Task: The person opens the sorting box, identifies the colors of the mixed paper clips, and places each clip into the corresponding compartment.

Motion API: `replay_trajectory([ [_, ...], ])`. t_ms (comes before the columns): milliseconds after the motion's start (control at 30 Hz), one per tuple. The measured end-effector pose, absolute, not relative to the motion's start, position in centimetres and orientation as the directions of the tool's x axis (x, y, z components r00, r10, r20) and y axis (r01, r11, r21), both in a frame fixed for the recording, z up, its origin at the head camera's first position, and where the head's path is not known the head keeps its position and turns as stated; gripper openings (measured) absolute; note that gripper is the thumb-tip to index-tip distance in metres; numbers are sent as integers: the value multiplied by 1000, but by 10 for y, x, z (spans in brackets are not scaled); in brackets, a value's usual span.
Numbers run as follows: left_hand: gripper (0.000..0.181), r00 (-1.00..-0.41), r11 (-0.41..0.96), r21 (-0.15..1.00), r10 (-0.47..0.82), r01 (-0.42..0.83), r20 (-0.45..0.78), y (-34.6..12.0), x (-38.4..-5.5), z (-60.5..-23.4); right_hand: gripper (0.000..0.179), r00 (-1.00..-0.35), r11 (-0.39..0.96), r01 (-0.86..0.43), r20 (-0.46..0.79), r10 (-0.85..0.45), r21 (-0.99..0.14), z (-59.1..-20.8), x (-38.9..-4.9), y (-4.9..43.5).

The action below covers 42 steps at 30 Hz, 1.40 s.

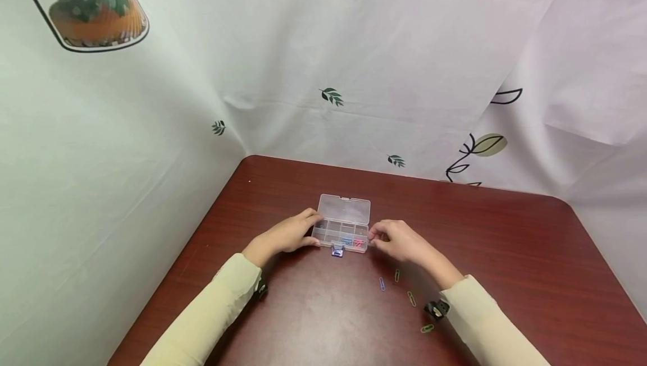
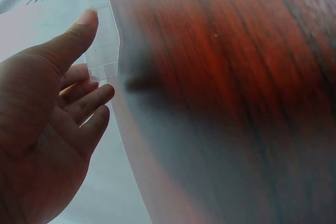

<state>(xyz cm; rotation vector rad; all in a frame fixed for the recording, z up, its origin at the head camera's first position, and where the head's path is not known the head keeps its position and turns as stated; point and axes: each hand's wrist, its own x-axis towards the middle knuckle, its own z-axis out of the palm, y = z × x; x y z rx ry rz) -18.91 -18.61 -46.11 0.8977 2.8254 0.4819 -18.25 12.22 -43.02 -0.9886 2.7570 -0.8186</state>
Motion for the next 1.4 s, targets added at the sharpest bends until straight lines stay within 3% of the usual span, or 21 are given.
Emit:
replay_trajectory([
  [667, 64, -812, 770, 343, 582, 538, -34, -186, -189, -461, 6, -748, 610, -589, 73, -659, -530, -445, -164, 154],
  [1400, 64, -810, 769, 338, 586, 543, -32, -185, -189, -461, 17, -621, 503, -650, 17, -783, -569, -457, -152, 166],
])
